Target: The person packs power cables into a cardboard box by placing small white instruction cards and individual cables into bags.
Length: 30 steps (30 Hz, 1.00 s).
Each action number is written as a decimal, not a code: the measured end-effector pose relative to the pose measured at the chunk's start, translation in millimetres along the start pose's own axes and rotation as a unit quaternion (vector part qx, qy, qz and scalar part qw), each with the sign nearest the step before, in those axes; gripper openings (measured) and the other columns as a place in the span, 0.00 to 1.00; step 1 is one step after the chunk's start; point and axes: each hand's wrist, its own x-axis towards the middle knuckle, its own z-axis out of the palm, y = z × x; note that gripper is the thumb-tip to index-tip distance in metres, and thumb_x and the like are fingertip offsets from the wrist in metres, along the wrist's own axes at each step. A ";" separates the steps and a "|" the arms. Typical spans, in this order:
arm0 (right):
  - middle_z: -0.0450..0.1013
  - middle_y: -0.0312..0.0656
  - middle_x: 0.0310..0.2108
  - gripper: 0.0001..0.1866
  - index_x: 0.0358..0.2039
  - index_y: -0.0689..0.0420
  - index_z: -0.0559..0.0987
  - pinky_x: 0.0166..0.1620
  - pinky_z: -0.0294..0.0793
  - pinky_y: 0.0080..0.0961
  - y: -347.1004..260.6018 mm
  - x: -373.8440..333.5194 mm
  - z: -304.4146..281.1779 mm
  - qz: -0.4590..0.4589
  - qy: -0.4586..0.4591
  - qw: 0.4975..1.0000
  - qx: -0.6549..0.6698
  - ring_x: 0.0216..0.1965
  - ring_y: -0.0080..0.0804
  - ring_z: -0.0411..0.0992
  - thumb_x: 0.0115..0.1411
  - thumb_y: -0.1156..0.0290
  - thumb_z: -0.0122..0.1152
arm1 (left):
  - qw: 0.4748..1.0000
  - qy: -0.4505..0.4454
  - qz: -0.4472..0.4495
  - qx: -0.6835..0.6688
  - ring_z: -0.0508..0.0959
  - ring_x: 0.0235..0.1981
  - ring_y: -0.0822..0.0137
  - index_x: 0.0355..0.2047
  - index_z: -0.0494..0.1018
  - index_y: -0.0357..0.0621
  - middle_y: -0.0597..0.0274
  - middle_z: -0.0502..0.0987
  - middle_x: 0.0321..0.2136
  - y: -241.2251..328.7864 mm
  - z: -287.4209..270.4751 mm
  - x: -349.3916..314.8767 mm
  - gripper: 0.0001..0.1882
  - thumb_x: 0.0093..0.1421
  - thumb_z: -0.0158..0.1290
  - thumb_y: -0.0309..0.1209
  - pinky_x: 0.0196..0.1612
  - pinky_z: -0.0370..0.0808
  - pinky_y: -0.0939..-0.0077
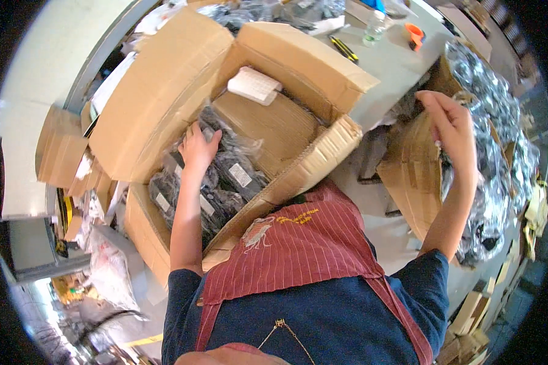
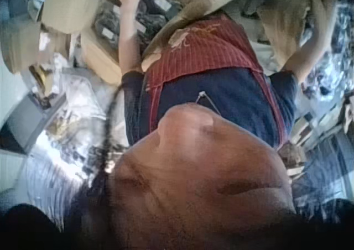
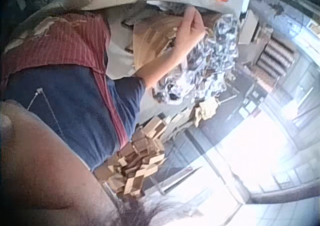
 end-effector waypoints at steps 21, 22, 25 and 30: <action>0.61 0.24 0.13 0.15 0.38 0.61 0.83 0.21 0.50 0.15 -10.1 67.9 203.3 0.029 -0.297 0.905 0.304 0.15 0.10 0.55 0.68 0.62 0.55 | 0.929 0.095 0.045 -0.355 0.74 0.29 0.74 0.36 0.78 0.36 0.67 0.77 0.27 28.3 -87.2 26.1 0.18 0.48 0.66 0.35 0.35 0.72 0.77; 0.61 0.24 0.13 0.15 0.38 0.61 0.83 0.21 0.50 0.15 -11.3 67.0 200.4 0.039 -0.293 0.904 0.308 0.15 0.10 0.55 0.68 0.62 0.55 | 0.920 0.108 0.011 -0.376 0.74 0.28 0.74 0.36 0.79 0.38 0.66 0.78 0.26 15.9 -96.5 19.1 0.18 0.48 0.66 0.36 0.35 0.73 0.75; 0.58 0.24 0.13 0.16 0.44 0.63 0.80 0.21 0.51 0.15 -13.5 69.9 195.8 0.043 -0.279 0.894 0.347 0.15 0.11 0.54 0.69 0.63 0.52 | 0.808 0.106 -0.051 -0.577 0.78 0.36 0.69 0.45 0.75 0.36 0.61 0.80 0.36 -19.5 -136.2 -11.7 0.17 0.57 0.61 0.30 0.43 0.74 0.76; 0.59 0.26 0.14 0.18 0.50 0.62 0.78 0.23 0.54 0.14 -22.1 70.4 201.5 0.024 -0.226 0.906 0.358 0.16 0.13 0.55 0.70 0.62 0.51 | 0.920 -0.081 -0.225 -0.310 0.80 0.35 0.72 0.53 0.72 0.40 0.61 0.79 0.35 -77.6 -148.4 -62.4 0.30 0.62 0.56 0.51 0.28 0.77 0.78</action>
